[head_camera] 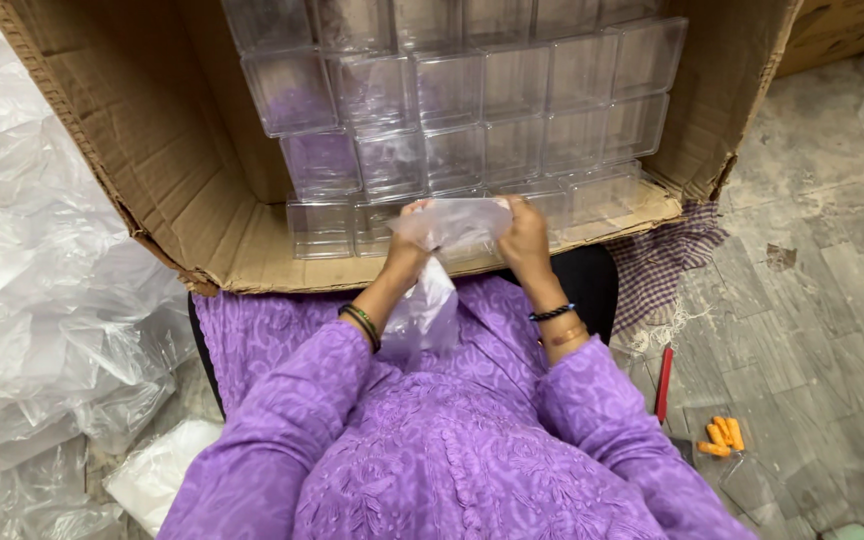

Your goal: The person sits on the floor in front of a cardboard box of clear plastic containers. They take plastic bags one at a time, open them, insert a plastic box into each bag, and place the bagged box aside, repeating this packing cycle throughout the episode.

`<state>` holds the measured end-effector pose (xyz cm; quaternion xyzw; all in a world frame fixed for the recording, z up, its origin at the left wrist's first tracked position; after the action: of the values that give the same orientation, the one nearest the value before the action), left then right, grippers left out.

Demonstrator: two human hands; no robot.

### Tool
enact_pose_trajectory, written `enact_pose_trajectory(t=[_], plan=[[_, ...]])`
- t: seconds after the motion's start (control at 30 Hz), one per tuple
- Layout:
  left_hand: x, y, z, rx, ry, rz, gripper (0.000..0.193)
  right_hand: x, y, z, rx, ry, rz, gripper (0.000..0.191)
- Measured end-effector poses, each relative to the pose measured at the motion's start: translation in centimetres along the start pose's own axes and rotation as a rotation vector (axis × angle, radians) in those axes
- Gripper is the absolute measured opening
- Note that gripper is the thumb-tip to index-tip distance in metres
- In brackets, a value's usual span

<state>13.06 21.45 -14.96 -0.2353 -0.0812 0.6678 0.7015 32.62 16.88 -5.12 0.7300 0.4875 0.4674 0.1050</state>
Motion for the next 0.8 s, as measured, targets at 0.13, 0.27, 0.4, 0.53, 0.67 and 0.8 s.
enact_pose_trajectory(t=[0.13,0.27,0.4,0.53,0.67,0.8], plan=[[-1.3,0.5,-0.2,-0.002,0.028,-0.137,0.028,-4.3,-4.2,6.4,0.786,-0.662,-0.133,0.009],[-1.7,2.3,-0.4,-0.077,0.039,-0.074,0.016,-5.4,-5.0,6.0,0.788,-0.721,-0.204,0.015],[-1.3,3.7,-1.4,-0.162,0.195,-0.005,0.024,-5.4,-6.1,3.1,0.858,-0.814,-0.361,0.011],[-3.0,6.3,-1.4,-0.106,0.297,-0.080,0.036,-6.0,-4.5,-2.1,1.015,-0.680,-0.217,0.006],[-9.5,8.5,-1.9,0.019,0.448,-0.360,0.054,-8.6,-8.3,-6.5,1.420,-0.905,-0.347,0.009],[-16.4,11.1,-3.8,0.133,0.548,-0.575,0.056,-8.9,-11.3,-11.9,1.173,-0.580,-0.526,0.015]])
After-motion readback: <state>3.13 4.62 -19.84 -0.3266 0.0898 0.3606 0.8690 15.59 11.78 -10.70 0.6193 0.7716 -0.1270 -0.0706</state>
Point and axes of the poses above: each hand's wrist, its own x-axis towards the middle knuckle, its own y-axis out of the back of the hand, z = x × y, the point moved 10 cm from there along x, towards the middle knuckle, and after that the axes turned 11 degrees about -x, right-handed, at the moved point
